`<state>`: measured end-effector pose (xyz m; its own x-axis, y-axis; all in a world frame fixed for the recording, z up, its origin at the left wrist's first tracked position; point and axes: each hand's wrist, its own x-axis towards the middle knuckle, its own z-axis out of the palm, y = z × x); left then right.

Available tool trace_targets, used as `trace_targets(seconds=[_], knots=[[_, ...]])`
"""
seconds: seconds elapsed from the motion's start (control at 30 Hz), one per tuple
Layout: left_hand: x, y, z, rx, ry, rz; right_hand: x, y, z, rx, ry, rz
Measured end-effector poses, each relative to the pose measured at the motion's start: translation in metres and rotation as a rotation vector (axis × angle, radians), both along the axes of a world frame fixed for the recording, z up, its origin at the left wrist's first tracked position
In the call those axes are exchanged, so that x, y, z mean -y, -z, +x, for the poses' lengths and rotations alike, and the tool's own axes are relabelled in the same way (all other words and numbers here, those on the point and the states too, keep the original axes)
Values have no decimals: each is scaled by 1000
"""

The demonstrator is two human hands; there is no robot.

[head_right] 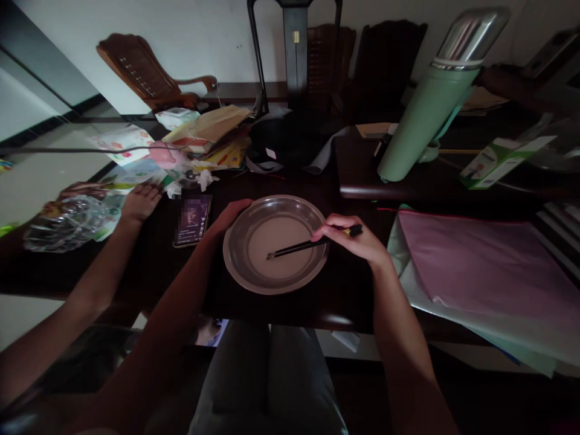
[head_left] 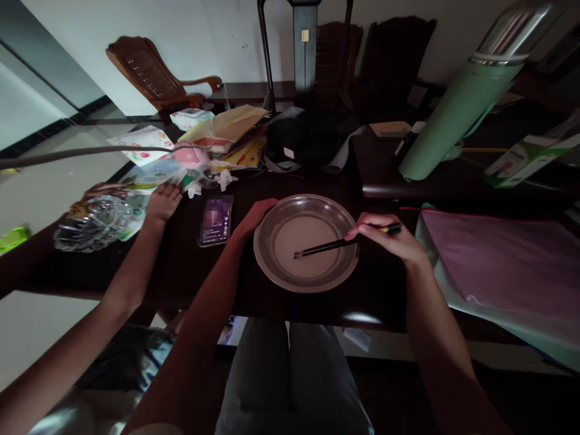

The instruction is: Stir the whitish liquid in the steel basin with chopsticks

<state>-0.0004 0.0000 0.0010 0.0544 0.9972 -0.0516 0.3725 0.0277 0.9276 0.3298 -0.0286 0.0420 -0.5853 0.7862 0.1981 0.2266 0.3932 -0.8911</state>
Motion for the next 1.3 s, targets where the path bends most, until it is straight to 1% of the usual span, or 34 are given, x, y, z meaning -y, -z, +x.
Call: trace_targets(seconds=[0.07, 0.17, 0.27, 0.37, 0.47, 0.6, 0.67, 0.7, 0.77, 0.83, 0.9, 0.97, 1.07, 1.13, 1.2, 1.3], knots=[[1, -2, 1, -1, -12, -7, 0, 4, -7, -6, -28, 0], [1, -3, 2, 11, -9, 2, -2, 6, -8, -7, 36, 40], [0, -1, 1, 28, -4, 3, -5, 3, 5, 7, 134, 100], [-1, 1, 0, 41, -18, -10, -6, -1, 20, 3, 179, 88], [-1, 3, -1, 48, -24, -21, -5, -4, 21, -8, 139, 41], [-1, 2, -1, 46, -4, -10, -1, -1, 2, 14, 2, 0], [0, 0, 0, 46, 1, -5, -1, 2, -5, 7, -35, -2], [0, 0, 0, 46, 2, -3, -1, 3, -6, 2, -26, 4], [1, -1, 2, 53, -3, -2, -3, 1, -2, -1, 45, 29], [1, -1, 2, 70, -12, -20, -3, -3, 6, 1, 139, 54], [0, 0, 1, 77, -16, -28, -1, -11, 11, 8, 176, 65], [-1, 2, -1, 64, -6, -14, 2, -17, 6, 25, 109, 43], [-2, 3, -2, 28, 6, 12, 5, -21, -17, 25, -54, -21], [-2, 2, -3, 12, 6, 22, 2, -20, -33, -27, -39, -11], [0, 1, -2, 10, 6, 25, -4, -21, -40, -52, 12, -4], [2, -1, 0, 6, -4, 3, -15, -31, -34, -77, 132, -17]])
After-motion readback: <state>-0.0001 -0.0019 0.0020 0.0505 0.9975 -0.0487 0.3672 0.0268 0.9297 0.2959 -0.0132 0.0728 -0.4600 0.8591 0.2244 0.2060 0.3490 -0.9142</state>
